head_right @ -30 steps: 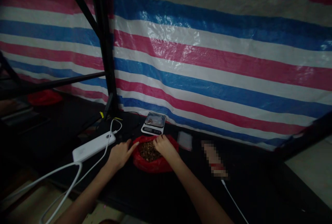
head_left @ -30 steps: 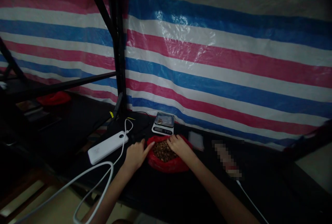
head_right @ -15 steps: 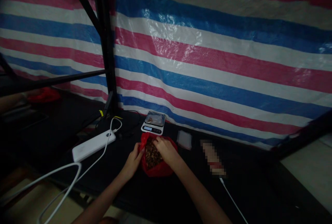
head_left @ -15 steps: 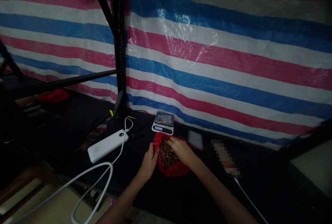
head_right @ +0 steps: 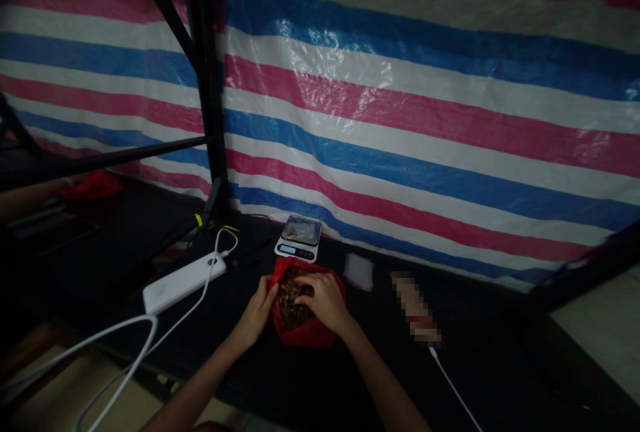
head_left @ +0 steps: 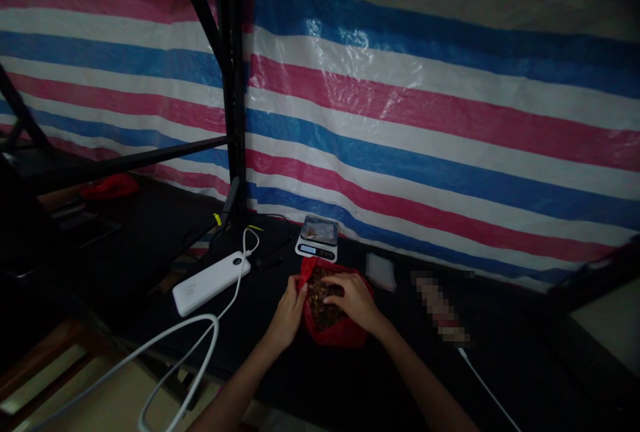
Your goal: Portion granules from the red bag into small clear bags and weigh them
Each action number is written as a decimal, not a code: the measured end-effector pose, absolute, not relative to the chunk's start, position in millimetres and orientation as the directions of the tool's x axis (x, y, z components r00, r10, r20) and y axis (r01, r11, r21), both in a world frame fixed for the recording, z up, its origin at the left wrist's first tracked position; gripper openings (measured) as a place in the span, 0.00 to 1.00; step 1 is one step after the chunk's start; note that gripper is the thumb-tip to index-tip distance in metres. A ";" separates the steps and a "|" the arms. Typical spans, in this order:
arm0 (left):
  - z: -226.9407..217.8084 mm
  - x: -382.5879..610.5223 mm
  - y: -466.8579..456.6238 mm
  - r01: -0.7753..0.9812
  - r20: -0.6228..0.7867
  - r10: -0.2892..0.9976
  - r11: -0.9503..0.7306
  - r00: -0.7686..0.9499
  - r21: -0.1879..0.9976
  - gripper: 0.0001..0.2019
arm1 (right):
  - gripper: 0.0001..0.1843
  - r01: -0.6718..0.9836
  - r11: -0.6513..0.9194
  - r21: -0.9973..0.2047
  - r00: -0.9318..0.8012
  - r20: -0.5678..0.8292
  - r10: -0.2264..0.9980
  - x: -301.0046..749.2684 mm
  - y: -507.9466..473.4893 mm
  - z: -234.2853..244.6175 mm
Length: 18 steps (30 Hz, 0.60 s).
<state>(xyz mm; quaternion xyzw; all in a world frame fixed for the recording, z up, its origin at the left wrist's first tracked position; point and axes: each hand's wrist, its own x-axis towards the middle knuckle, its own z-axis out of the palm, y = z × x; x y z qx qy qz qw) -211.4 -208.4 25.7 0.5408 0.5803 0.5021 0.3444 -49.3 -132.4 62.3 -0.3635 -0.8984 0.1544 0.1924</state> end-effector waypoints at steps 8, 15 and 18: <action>42.1 -247.4 -173.8 0.652 0.497 0.828 -0.230 -0.259 0.722 0.21 | 0.18 0.305 0.484 -0.820 -0.525 0.279 0.804 -30.5 -135.3 62.6; 70.5 -258.8 -55.0 0.772 0.414 0.841 -0.507 0.347 0.384 0.25 | 0.18 0.256 0.508 -0.823 -0.521 0.325 0.789 -26.2 -134.9 76.1; 66.7 -254.5 -16.2 0.772 0.354 0.848 -0.514 0.394 0.374 0.32 | 0.18 0.249 0.499 -0.830 -0.517 0.322 0.793 -21.7 -136.5 77.4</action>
